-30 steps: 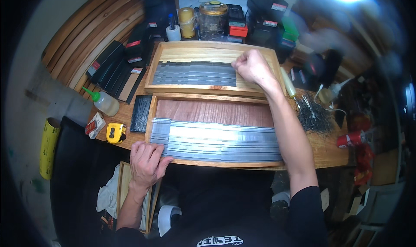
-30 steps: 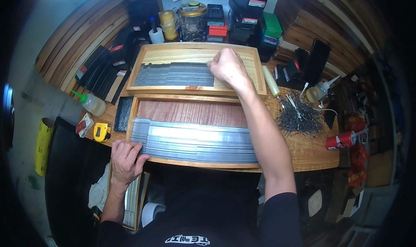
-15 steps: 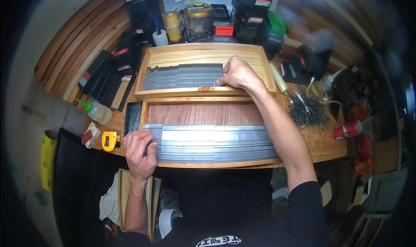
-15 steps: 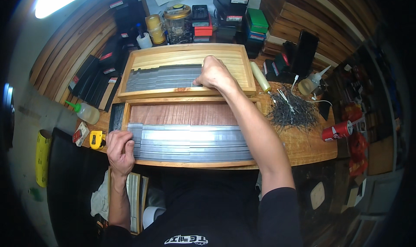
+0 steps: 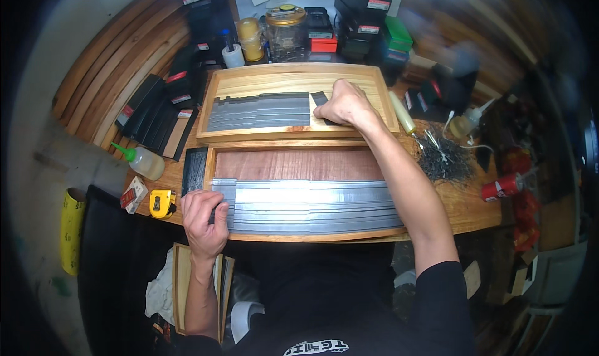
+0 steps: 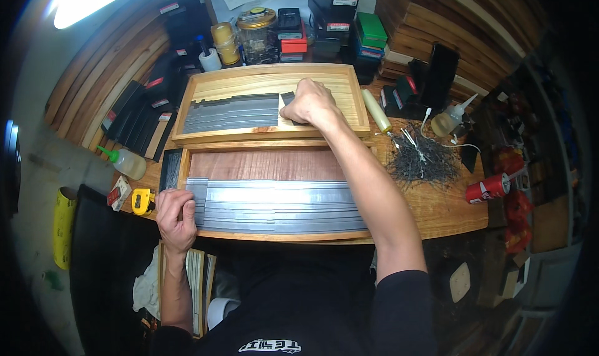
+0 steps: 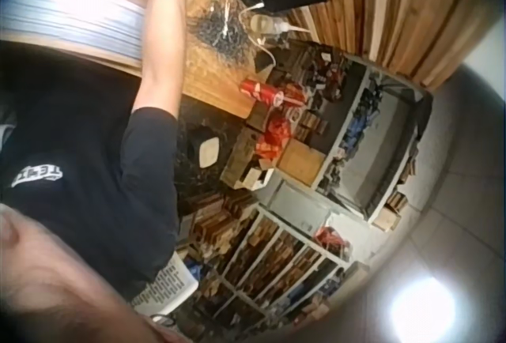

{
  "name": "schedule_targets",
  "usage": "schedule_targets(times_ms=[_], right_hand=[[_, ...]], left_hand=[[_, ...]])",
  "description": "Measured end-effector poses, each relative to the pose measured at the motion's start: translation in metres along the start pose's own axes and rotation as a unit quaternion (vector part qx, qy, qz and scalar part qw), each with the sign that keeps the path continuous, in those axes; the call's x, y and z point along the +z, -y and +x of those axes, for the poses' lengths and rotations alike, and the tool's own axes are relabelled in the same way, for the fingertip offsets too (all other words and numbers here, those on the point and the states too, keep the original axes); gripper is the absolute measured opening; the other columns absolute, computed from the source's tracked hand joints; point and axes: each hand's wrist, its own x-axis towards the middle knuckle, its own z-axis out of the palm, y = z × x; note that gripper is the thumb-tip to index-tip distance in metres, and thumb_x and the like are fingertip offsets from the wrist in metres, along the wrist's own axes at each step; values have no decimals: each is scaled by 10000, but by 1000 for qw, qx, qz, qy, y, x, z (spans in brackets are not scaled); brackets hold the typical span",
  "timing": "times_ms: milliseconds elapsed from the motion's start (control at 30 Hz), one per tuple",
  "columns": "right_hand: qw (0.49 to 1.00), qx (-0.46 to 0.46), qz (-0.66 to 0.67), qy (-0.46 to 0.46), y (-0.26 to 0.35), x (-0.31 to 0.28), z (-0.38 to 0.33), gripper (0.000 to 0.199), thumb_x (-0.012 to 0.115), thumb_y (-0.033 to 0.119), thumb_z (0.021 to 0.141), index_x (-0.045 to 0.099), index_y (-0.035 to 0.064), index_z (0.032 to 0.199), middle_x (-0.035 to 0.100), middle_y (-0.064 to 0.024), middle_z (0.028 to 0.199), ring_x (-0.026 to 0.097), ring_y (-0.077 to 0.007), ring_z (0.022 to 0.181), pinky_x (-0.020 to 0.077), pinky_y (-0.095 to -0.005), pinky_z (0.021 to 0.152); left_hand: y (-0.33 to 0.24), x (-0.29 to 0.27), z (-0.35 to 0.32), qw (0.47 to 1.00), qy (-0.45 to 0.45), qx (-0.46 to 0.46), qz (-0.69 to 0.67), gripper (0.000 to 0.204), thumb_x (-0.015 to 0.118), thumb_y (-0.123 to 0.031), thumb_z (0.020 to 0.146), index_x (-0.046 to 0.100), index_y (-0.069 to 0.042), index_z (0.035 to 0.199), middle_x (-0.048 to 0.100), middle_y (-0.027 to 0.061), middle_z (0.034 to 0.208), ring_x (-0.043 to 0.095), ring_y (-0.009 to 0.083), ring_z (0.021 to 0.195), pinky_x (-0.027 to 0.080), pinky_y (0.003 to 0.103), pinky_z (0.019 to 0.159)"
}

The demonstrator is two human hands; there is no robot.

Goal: The person repeatedly picks up small metal strips from a wooden tray and places them into a second wooden tray. The person handles the strips one at a time, aligning them in rows within the tray.

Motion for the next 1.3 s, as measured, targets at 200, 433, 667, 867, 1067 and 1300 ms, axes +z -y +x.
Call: schedule_targets(times_ms=[200,433,667,867,1067,1300], right_hand=[[989,43,141,-4,-29,-4,19,442,897,328,823,794,-70,985,791,-173,898,762,-234,764,617,-364,748],[965,-199,168,-20,18,1,-95,410,855,289,759,750,-76,912,742,-172,733,751,-231,699,614,-345,686],[919,-381,95,13,35,62,-151,333,832,200,813,706,-97,896,726,-287,766,784,-422,793,636,-470,716],[910,-252,276,178,40,40,-112,309,814,160,965,771,-112,1107,815,-209,921,810,-193,892,646,-362,767],[859,-239,341,297,45,75,-93,394,865,138,944,778,-18,1296,807,-120,909,658,-74,694,561,-256,659],[865,-202,349,298,58,88,-91,337,857,120,948,798,5,1259,790,-73,867,643,-72,678,551,-262,616]], left_hand=[[-5,1,4,999,-39,6,-8,134,737,-98,1010,746,34,1029,743,151,1008,685,312,1011,512,424,962],[-66,14,11,698,51,-314,-642,547,380,-359,1193,428,26,1578,594,228,1514,593,375,1395,493,504,1179],[-88,33,10,479,77,-475,-734,569,272,-405,1205,348,-49,1642,511,171,1623,496,318,1510,371,554,1274],[-66,14,10,471,188,-448,-737,514,294,-272,1195,360,24,1610,485,285,1608,506,445,1494,414,646,1247],[-53,15,15,456,245,-444,-731,562,298,-274,1196,306,91,1623,433,368,1622,471,500,1510,435,613,1234],[-36,9,18,474,257,-448,-713,552,291,-285,1204,354,110,1584,500,371,1559,526,492,1467,463,581,1218]])
